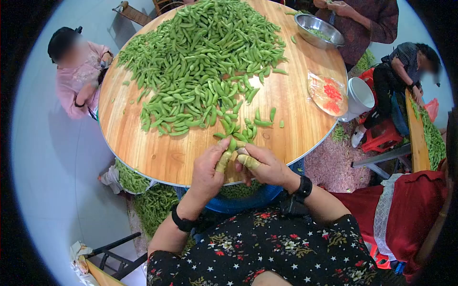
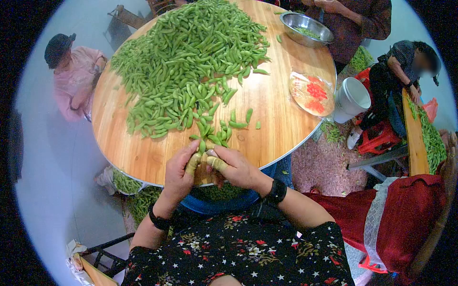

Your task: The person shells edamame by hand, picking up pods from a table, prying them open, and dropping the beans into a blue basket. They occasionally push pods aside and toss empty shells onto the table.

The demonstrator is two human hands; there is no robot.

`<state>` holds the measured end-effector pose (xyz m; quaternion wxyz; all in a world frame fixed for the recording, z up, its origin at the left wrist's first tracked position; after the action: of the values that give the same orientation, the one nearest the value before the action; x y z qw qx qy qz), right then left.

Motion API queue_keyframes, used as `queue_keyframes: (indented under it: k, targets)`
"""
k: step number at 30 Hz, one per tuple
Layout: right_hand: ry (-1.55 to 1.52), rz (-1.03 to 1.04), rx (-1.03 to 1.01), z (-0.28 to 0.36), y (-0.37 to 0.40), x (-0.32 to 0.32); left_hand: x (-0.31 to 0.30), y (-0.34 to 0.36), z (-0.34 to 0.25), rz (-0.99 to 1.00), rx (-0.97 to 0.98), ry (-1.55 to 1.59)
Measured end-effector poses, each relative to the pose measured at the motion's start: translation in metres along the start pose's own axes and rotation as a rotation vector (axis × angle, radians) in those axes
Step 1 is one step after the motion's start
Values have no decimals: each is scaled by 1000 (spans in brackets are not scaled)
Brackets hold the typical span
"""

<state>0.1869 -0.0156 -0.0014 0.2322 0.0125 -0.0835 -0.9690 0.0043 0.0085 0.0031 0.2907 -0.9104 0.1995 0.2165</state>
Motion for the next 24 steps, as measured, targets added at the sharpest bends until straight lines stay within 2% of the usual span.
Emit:
queue_keyframes:
  k: [2, 6, 8, 9, 11, 15, 17, 18, 20, 23, 24]
  targets:
    - [-185, -35, 114, 4, 4, 3, 1, -1, -1, -25, 83, -15]
    - [-109, -88, 128, 11, 0, 1, -2, -7, -4, -41, 121, -16]
    - [66, -158, -56, 10, -2, 1, -3, -10, -10, -56, 179, -79]
    - [66, -158, -56, 13, 0, 1, -7, -10, -17, -56, 179, -79]
    - [8, -163, 13, 25, 5, 4, -14, -8, -33, 132, 154, -354]
    - [-124, -73, 114, 34, 11, 3, -7, -3, -27, -24, 288, -115]
    - [-531, 80, 298, 36, 9, 0, -4, 1, -23, -28, -188, 541]
    - [-530, 83, 300, 31, 6, -3, -3, 0, -21, -32, -189, 541]
    - [-819, 258, 288, 17, -2, -5, 1, -1, -15, -105, -518, 1159]
    - [-725, 186, 287, 17, -5, -5, 1, -1, -9, -99, -516, 1066]
    - [-722, 189, 285, 19, -5, -3, -1, -2, -10, -109, -434, 695]
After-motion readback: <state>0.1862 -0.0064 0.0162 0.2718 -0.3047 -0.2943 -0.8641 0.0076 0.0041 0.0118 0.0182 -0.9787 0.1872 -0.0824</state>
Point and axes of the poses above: each hand's wrist, its own y-axis away from the middle knuckle, its own x-axis out of the palm, z = x × y, the point moved 1 cm from there along -y, towards the middle knuckle, and after that the axes turned 10 degrees about x, right-handed, at the moved point
